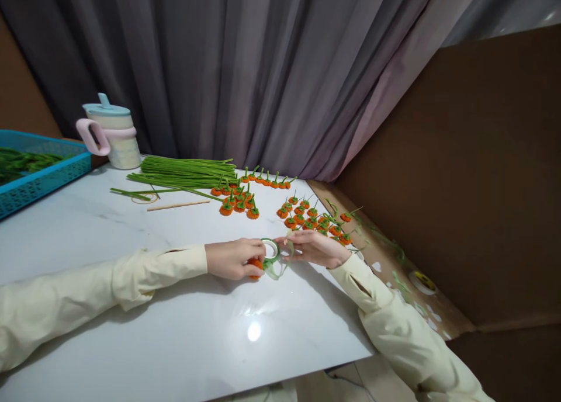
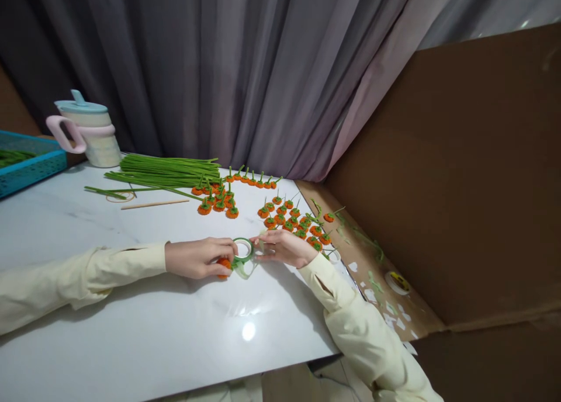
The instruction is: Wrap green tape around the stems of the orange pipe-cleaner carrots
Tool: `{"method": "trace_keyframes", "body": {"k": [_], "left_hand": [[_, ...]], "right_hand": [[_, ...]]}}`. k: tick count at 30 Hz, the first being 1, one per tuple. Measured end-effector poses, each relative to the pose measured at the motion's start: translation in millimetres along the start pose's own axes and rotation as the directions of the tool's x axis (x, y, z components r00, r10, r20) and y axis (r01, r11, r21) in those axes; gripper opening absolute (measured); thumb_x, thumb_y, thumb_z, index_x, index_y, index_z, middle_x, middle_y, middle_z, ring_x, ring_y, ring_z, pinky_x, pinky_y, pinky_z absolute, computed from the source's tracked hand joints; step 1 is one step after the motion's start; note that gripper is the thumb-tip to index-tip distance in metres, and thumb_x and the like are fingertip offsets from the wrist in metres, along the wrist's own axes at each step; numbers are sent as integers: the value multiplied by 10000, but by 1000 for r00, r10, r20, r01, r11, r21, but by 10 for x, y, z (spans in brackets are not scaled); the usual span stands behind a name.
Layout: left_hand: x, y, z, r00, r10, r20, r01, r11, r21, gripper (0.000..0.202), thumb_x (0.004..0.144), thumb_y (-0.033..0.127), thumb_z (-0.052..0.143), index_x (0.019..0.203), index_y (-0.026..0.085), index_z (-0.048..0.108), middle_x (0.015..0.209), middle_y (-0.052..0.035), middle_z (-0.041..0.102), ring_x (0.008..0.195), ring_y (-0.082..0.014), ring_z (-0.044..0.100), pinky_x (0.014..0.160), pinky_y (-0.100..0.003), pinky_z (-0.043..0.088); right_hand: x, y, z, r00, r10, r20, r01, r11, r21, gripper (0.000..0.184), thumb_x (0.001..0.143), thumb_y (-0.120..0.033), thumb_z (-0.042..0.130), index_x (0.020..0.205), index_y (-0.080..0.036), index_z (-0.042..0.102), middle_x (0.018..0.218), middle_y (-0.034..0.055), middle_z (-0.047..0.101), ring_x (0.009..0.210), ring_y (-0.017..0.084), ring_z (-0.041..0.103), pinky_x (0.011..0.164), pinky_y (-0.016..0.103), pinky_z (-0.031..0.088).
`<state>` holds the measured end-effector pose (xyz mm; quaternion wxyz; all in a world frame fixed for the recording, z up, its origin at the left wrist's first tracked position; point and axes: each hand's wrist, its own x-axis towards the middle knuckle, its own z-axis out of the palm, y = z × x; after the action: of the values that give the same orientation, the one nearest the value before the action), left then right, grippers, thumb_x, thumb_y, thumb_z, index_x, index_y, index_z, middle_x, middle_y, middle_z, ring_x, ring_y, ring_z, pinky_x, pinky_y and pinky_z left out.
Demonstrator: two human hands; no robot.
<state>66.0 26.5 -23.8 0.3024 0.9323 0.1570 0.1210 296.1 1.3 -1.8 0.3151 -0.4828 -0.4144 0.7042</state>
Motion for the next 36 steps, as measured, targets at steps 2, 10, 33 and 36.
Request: {"method": "trace_keyframes", "body": {"k": [2, 10, 33, 36], "left_hand": [[-9, 36, 33, 1000, -7, -29, 6, 1000, -21, 101, 821, 247, 509, 779, 156, 522, 967, -73, 543, 827, -175, 555, 756, -269, 438], [87, 25, 244, 990, 68, -122, -92, 974, -208, 111, 827, 251, 517, 861, 148, 541, 1112, -109, 521, 906, -175, 566, 811, -281, 446], [-469, -107, -111, 989, -58, -135, 6, 933, -360, 157, 868, 284, 481, 866, 141, 544, 1083, -104, 545, 983, -187, 555, 854, -302, 461], [-750, -101, -177, 986, -144, -79, 113, 944, -310, 178, 872, 302, 472, 910, 141, 540, 1033, -98, 572, 856, -174, 587, 759, -285, 484]], "right_hand": [[-31, -49, 34, 1000, 13, -27, -11, 998, 64, 100, 733, -219, 652, 760, -124, 634, 1044, 88, 635, 890, 152, 599, 785, 297, 497], [-242, -123, 115, 989, -144, -31, 147, 984, 104, 99, 776, -251, 614, 779, -156, 643, 1109, 66, 628, 979, 170, 574, 795, 305, 469], [30, -309, 221, 945, -326, 26, 202, 521, -829, 134, 721, -195, 591, 647, -111, 665, 618, 24, 620, 530, 86, 483, 524, 213, 362], [155, -334, 319, 937, -340, 74, 192, 326, -926, 142, 727, -150, 561, 654, -103, 674, 633, 30, 634, 563, 94, 503, 557, 210, 374]]}}
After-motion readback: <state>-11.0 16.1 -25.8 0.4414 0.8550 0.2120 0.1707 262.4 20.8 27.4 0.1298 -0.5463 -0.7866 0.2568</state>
